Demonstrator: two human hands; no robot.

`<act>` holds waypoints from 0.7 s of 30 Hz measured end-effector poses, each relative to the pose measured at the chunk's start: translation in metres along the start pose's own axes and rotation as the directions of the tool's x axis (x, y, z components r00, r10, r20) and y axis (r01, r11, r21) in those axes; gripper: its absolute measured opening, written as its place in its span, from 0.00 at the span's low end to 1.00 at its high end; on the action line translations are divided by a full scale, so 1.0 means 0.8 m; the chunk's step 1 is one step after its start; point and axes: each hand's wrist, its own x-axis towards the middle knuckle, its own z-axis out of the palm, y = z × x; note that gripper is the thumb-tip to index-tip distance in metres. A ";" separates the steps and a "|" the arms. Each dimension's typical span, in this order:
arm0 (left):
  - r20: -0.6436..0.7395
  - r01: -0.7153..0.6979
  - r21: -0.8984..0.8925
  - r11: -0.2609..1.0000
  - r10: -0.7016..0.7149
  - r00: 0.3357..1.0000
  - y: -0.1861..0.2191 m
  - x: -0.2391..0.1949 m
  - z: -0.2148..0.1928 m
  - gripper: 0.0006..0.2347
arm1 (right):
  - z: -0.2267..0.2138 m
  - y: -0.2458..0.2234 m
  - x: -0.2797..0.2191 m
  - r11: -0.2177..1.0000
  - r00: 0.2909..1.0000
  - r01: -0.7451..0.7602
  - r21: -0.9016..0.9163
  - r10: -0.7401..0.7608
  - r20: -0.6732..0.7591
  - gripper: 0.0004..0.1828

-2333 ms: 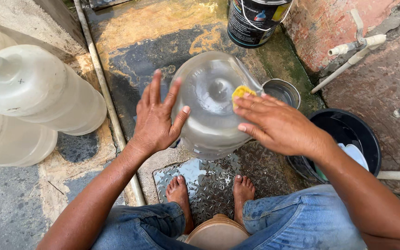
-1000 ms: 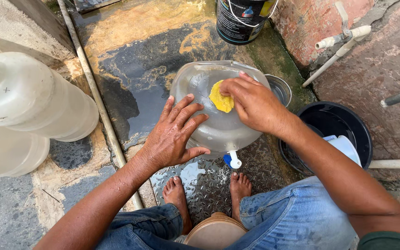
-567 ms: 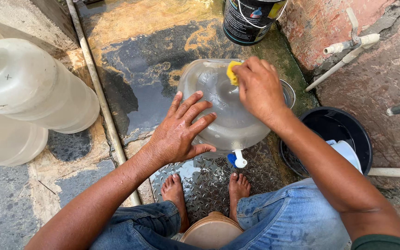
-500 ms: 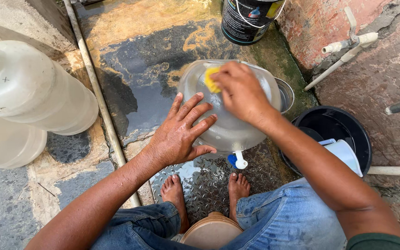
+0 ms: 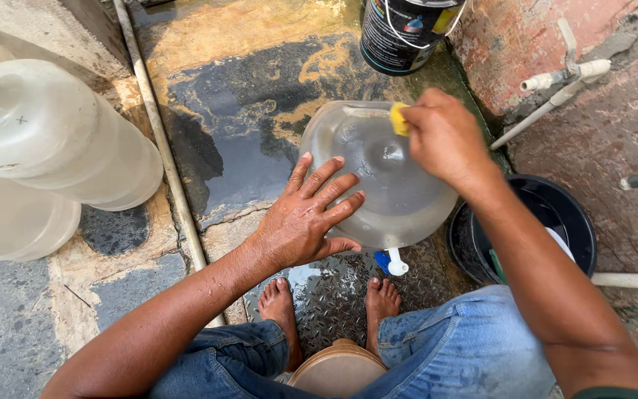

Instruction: The person scrubs the exterior of a large transparent water dispenser bottle using a yellow sponge and water. They rotate the bottle to clean all sides, including the top and bottom, and rinse it with water from a nearby jug before placing it upright.

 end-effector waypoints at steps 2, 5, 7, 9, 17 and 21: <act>0.044 -0.057 0.045 0.997 0.055 0.997 0.006 0.006 0.004 0.33 | 0.022 -0.035 0.010 0.965 0.985 0.165 0.203 -0.153 -0.076 0.11; 0.072 -0.083 0.020 0.996 0.081 0.994 0.019 0.005 0.005 0.31 | 0.035 -0.076 0.023 0.942 0.967 0.255 0.220 -0.246 -0.071 0.11; 0.077 -0.074 0.066 0.995 0.069 0.995 0.018 0.001 0.007 0.31 | 0.028 -0.067 0.012 0.955 0.972 0.234 0.185 -0.224 -0.074 0.13; 0.066 -0.046 0.087 0.995 0.041 0.997 0.019 -0.007 0.007 0.32 | 0.004 -0.025 0.006 0.996 0.997 0.073 0.053 -0.073 0.005 0.09; 0.068 0.094 0.081 0.992 -0.100 0.993 0.046 0.004 0.000 0.34 | -0.016 0.036 -0.027 0.994 0.994 -0.110 0.028 0.109 0.028 0.10; 0.038 0.120 -0.017 0.993 -0.119 0.992 0.017 0.017 -0.029 0.34 | 0.000 0.032 -0.026 0.999 0.995 -0.017 0.042 0.021 -0.094 0.11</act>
